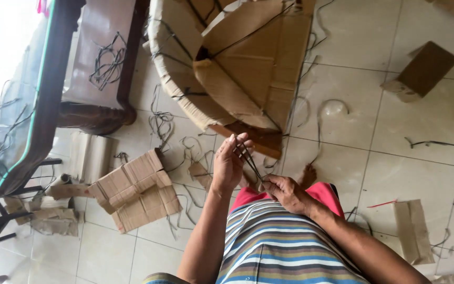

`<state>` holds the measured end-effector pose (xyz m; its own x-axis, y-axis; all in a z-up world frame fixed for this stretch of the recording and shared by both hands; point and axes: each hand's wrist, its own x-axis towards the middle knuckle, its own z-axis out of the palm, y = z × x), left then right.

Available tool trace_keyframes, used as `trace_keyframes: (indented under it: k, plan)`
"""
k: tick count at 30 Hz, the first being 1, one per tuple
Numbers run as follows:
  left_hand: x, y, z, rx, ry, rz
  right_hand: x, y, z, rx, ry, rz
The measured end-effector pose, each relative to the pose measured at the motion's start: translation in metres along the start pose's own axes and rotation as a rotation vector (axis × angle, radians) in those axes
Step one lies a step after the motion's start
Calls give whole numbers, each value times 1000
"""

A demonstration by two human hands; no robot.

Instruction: Securing cardboard strips to a curved frame using thin wire straps and a hook tool.

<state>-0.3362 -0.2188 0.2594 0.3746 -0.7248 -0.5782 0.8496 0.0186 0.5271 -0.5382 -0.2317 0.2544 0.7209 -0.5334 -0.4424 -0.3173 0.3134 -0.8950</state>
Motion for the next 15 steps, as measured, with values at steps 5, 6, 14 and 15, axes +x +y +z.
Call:
trace_keyframes:
  k: [5, 6, 14, 15]
  plan:
    - [28, 55, -71, 178, 24, 50, 32, -5, 57, -36, 30, -49]
    - [25, 68, -66, 180, 26, 45, 37, -9, 62, -33, 31, -44]
    - [41, 107, -80, 55, -156, -32, 55, -40, 86, 79, 162, -53]
    - [40, 109, -77, 60, -162, -39, 53, -52, 87, 82, 172, -54]
